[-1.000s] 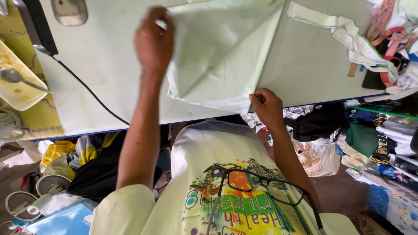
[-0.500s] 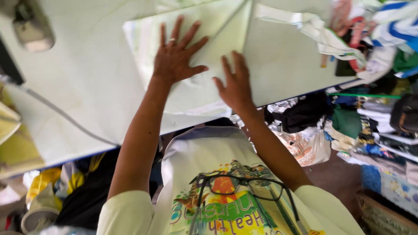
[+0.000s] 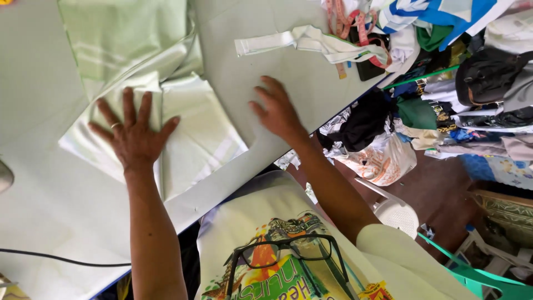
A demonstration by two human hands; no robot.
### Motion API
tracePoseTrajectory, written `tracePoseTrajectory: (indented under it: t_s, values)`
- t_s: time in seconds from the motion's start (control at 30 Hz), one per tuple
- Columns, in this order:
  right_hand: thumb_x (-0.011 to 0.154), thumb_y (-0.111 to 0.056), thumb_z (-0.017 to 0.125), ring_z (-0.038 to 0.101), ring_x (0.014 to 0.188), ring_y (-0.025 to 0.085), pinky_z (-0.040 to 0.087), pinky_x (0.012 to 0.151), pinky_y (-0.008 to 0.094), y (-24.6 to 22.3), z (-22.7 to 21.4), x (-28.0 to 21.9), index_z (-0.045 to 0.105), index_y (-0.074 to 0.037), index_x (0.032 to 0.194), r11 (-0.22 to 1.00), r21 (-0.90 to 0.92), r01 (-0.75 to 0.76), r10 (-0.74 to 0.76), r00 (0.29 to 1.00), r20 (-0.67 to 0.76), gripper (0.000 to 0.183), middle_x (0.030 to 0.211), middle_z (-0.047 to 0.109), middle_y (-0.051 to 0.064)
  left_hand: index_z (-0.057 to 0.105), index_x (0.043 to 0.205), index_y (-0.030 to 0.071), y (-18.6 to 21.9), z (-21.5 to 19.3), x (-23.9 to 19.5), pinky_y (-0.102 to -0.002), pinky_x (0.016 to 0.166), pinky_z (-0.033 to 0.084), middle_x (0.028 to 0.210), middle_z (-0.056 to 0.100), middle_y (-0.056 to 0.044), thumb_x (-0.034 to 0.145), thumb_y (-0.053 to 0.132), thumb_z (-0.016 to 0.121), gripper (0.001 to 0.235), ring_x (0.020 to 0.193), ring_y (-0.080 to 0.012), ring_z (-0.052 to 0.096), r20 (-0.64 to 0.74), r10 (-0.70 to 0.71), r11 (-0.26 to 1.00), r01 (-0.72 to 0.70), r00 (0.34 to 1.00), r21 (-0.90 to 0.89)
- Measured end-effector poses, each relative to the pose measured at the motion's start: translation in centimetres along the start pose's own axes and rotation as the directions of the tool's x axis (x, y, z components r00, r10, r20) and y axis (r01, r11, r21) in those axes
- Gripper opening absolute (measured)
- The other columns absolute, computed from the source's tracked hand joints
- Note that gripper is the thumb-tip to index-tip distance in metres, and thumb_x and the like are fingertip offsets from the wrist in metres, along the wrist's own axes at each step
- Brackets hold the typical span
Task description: Aligning fabric on a workspace, cutting out a pattern using an electric handheld cutter, marking the fabric with a pen, and folding the finished piece.
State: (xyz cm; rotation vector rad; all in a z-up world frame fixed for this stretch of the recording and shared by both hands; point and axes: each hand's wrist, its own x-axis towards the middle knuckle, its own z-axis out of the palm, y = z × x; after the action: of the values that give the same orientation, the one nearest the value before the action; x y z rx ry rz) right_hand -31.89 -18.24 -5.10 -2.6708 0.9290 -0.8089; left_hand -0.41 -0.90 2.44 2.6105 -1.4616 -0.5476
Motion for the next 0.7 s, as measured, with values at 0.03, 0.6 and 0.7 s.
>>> tracePoseTrajectory:
  t_s: [0.03, 0.6, 0.7]
  values:
    - [0.093, -0.021, 0.081, 0.060, 0.125, 0.041, 0.046, 0.110, 0.049, 1.9, -1.1, -0.3, 0.071, -0.003, 0.116, 0.997, 0.040, -0.062, 0.064, 0.997, -0.045, 0.032, 0.125, 0.064, 0.021, 0.029, 0.163, 0.043, -0.8, 0.4, 0.2, -0.073, 0.119, -0.013, 0.175, 0.015, 0.005, 0.085, 0.093, 0.034, 0.093, 0.157, -0.0441, -0.008, 0.018, -0.055, 0.998, 0.055, 0.998, 0.003]
    - [0.090, -0.011, 0.068, 0.066, 0.081, 0.034, 0.054, 0.074, 0.042, 24.7, -6.0, -4.9, 0.062, -0.008, 0.089, 0.666, -0.306, -0.681, 0.647, 0.731, -0.218, 0.007, 0.081, 0.062, 0.010, 0.034, 0.159, 0.044, 1.2, 2.4, -4.6, -0.081, 0.116, 0.000, 0.175, 0.013, 0.005, 0.071, 0.086, 0.055, 0.100, 0.155, -0.0507, -0.004, -0.086, 0.035, 0.999, -0.036, 0.996, -0.004]
    - [0.095, -0.004, 0.059, 0.067, 0.085, 0.037, 0.054, 0.075, 0.045, 19.5, -7.9, -2.7, 0.055, -0.004, 0.099, 0.690, -0.246, -0.681, 0.665, 0.730, -0.157, 0.006, 0.086, 0.063, 0.016, 0.029, 0.157, 0.053, 2.2, 2.4, -3.6, -0.080, 0.118, 0.000, 0.175, 0.006, 0.012, 0.070, 0.080, 0.061, 0.097, 0.156, -0.0454, -0.008, -0.022, 0.044, 0.999, -0.044, 0.999, -0.006]
